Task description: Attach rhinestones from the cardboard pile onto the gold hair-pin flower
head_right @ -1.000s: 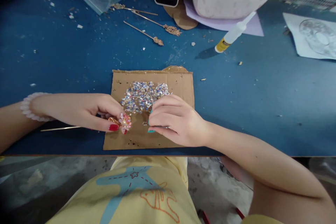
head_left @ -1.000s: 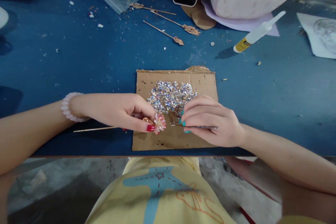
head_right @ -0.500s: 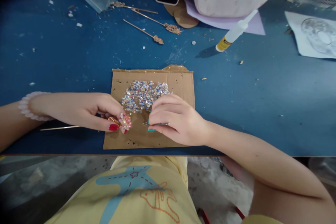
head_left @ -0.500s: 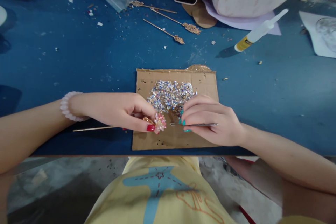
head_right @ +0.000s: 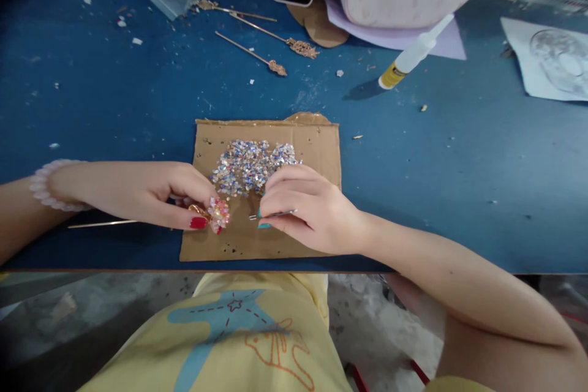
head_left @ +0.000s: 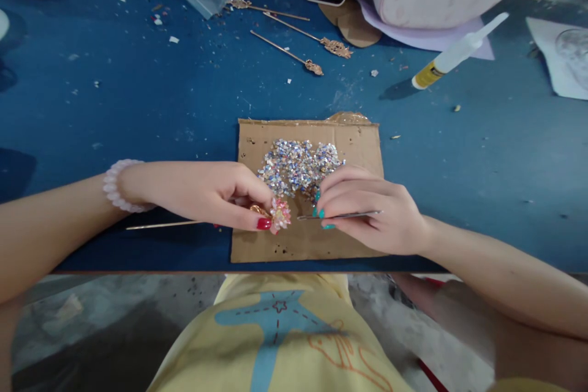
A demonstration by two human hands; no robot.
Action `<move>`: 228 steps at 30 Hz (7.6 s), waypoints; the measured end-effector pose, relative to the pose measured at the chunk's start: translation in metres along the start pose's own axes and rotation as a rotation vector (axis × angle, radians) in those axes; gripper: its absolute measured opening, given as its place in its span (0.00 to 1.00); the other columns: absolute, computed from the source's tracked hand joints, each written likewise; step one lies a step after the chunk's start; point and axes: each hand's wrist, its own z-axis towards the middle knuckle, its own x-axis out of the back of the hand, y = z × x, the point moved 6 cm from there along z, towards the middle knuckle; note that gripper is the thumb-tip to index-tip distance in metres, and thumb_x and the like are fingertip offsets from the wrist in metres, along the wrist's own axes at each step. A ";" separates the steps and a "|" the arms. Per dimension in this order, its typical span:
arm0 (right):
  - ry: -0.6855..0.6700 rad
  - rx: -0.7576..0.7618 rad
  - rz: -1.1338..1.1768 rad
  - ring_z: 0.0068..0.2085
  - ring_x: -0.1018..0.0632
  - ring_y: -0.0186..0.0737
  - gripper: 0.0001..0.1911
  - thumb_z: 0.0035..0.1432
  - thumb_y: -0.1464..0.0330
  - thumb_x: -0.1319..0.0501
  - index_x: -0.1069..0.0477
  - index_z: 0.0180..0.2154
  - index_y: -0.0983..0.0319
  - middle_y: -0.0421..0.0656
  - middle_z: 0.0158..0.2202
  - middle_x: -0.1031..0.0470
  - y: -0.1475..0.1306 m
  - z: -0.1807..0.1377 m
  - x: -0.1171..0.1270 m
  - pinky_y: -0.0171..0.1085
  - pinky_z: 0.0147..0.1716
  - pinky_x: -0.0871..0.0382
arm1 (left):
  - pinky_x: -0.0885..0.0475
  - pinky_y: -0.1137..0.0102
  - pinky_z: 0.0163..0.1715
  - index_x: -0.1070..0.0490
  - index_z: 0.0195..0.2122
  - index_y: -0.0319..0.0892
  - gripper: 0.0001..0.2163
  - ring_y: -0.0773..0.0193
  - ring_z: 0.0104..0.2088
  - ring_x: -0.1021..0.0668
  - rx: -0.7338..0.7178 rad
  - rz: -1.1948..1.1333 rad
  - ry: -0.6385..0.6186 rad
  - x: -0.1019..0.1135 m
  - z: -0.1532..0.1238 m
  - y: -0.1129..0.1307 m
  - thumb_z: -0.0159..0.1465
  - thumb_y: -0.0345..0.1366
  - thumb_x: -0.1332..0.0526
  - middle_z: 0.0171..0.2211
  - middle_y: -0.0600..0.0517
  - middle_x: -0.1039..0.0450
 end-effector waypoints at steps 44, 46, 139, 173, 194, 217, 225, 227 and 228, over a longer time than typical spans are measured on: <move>0.107 0.008 -0.020 0.47 0.16 0.36 0.08 0.69 0.79 0.36 0.26 0.43 0.61 0.45 0.38 0.14 -0.014 0.009 0.013 0.39 0.55 0.18 | 0.37 0.70 0.28 0.23 0.37 0.45 0.13 0.66 0.28 0.31 0.028 0.007 -0.002 -0.003 0.001 0.007 0.76 0.43 0.42 0.28 0.56 0.31; 0.097 0.003 -0.017 0.47 0.17 0.36 0.06 0.70 0.78 0.36 0.26 0.43 0.61 0.44 0.38 0.14 -0.013 0.009 0.012 0.39 0.55 0.18 | 0.37 0.70 0.29 0.22 0.37 0.45 0.13 0.65 0.29 0.29 0.032 0.000 -0.001 -0.003 0.001 0.006 0.76 0.42 0.41 0.29 0.56 0.29; 0.130 -0.128 -0.183 0.44 0.15 0.41 0.10 0.66 0.78 0.33 0.23 0.37 0.57 0.38 0.34 0.14 0.012 0.011 0.002 0.41 0.47 0.17 | 0.39 0.72 0.31 0.33 0.31 0.42 0.15 0.70 0.28 0.35 0.011 -0.011 -0.091 -0.009 0.002 0.016 0.78 0.36 0.45 0.28 0.59 0.39; 0.164 -0.167 -0.236 0.44 0.13 0.41 0.09 0.66 0.77 0.32 0.21 0.39 0.55 0.38 0.37 0.13 0.019 0.013 0.009 0.41 0.47 0.17 | 0.39 0.70 0.30 0.30 0.31 0.44 0.13 0.67 0.27 0.33 0.006 -0.022 -0.071 -0.006 0.003 0.015 0.75 0.38 0.42 0.27 0.58 0.36; 0.240 -0.234 -0.251 0.43 0.13 0.44 0.08 0.68 0.73 0.34 0.20 0.38 0.53 0.41 0.37 0.14 0.027 0.009 0.014 0.44 0.45 0.16 | 0.39 0.71 0.32 0.31 0.34 0.42 0.13 0.69 0.29 0.35 0.024 0.010 -0.090 -0.008 0.001 0.019 0.78 0.34 0.46 0.28 0.59 0.39; 0.164 -0.232 -0.224 0.44 0.13 0.43 0.10 0.68 0.75 0.34 0.20 0.38 0.53 0.38 0.37 0.13 0.024 0.016 0.006 0.43 0.48 0.15 | 0.37 0.72 0.28 0.21 0.38 0.44 0.12 0.67 0.26 0.33 0.005 -0.005 -0.059 -0.006 0.004 0.015 0.76 0.38 0.43 0.27 0.57 0.35; 0.166 -0.250 -0.199 0.45 0.13 0.42 0.10 0.67 0.76 0.34 0.20 0.38 0.55 0.39 0.37 0.13 0.024 0.016 0.006 0.42 0.49 0.15 | 0.37 0.72 0.29 0.24 0.35 0.44 0.12 0.66 0.27 0.32 0.018 -0.013 -0.058 -0.005 0.003 0.014 0.75 0.38 0.42 0.27 0.57 0.34; 0.168 -0.247 -0.190 0.45 0.13 0.42 0.10 0.67 0.76 0.34 0.20 0.38 0.55 0.39 0.37 0.14 0.024 0.016 0.006 0.42 0.49 0.15 | 0.37 0.71 0.29 0.24 0.35 0.45 0.11 0.66 0.27 0.32 0.019 -0.019 -0.055 -0.005 0.003 0.014 0.75 0.38 0.41 0.27 0.57 0.33; 0.167 -0.249 -0.188 0.45 0.13 0.41 0.09 0.68 0.76 0.35 0.20 0.38 0.55 0.40 0.37 0.14 0.024 0.016 0.006 0.42 0.49 0.15 | 0.37 0.71 0.29 0.24 0.35 0.45 0.11 0.66 0.27 0.32 0.021 -0.022 -0.054 -0.005 0.003 0.014 0.74 0.38 0.41 0.27 0.57 0.33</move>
